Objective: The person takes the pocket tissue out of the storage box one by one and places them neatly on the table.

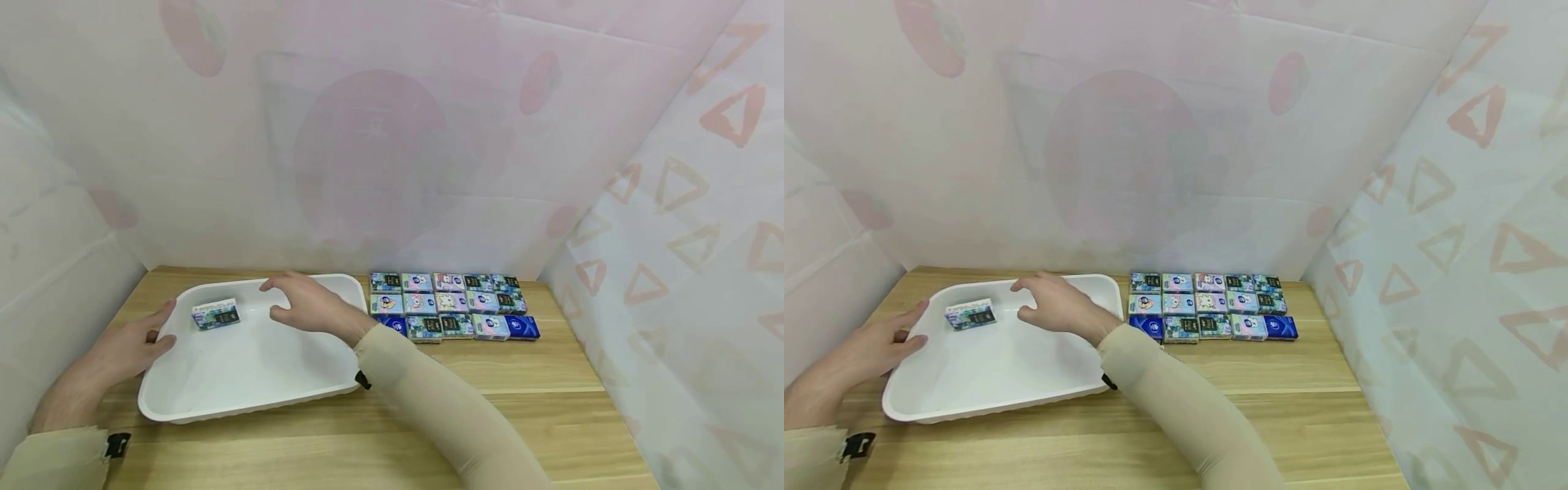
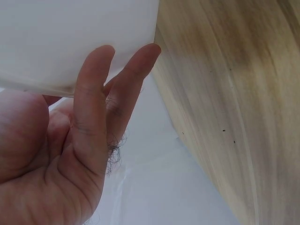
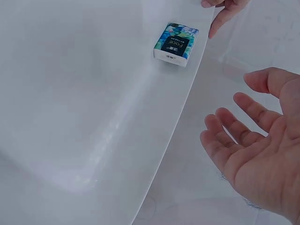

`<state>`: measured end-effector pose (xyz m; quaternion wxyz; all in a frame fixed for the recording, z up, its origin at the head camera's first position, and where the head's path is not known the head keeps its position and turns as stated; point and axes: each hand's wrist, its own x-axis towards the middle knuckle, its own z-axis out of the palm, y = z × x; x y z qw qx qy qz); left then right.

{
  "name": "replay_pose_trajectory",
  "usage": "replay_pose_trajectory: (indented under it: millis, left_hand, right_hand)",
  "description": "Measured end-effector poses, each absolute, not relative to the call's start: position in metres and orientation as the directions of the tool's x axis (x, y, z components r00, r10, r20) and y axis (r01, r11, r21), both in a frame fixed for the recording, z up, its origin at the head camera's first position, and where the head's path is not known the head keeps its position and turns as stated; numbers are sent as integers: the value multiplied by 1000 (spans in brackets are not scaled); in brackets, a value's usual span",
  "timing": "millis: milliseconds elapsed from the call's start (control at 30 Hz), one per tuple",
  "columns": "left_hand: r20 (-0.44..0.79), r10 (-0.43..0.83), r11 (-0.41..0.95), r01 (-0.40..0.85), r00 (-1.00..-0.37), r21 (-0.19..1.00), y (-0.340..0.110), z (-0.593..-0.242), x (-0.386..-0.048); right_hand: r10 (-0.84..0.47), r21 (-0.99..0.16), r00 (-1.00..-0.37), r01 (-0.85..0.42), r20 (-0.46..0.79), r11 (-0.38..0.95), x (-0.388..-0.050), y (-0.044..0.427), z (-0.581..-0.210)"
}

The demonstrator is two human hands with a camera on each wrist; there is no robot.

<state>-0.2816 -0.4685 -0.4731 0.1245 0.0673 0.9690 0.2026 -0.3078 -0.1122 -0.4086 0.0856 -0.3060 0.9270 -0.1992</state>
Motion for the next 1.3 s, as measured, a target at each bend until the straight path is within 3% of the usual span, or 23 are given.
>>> replay_pose_trajectory:
  millis: [467,700,1100,1300]
  left_hand:
    - [-207,184,903,82,-961,422,-466,-472,-282]
    - [-203,190,898,87,-961,430,-468,-473,-282]
    - [-199,194,904,96,-961,417,-468,-472,-281]
    - [-187,190,910,102,-964,403,-469,-473,-281]
  right_hand:
    - [-734,-382,-668,-651,-123,656,-342,-151,-421]
    - [-760,-376,-633,-674,-149,635,-355,-170,-437]
    - [-751,-273,-629,-700,-200,660,-366,-198,-462]
    - [-727,-230,-660,-690,-186,686,-366,-212,-470]
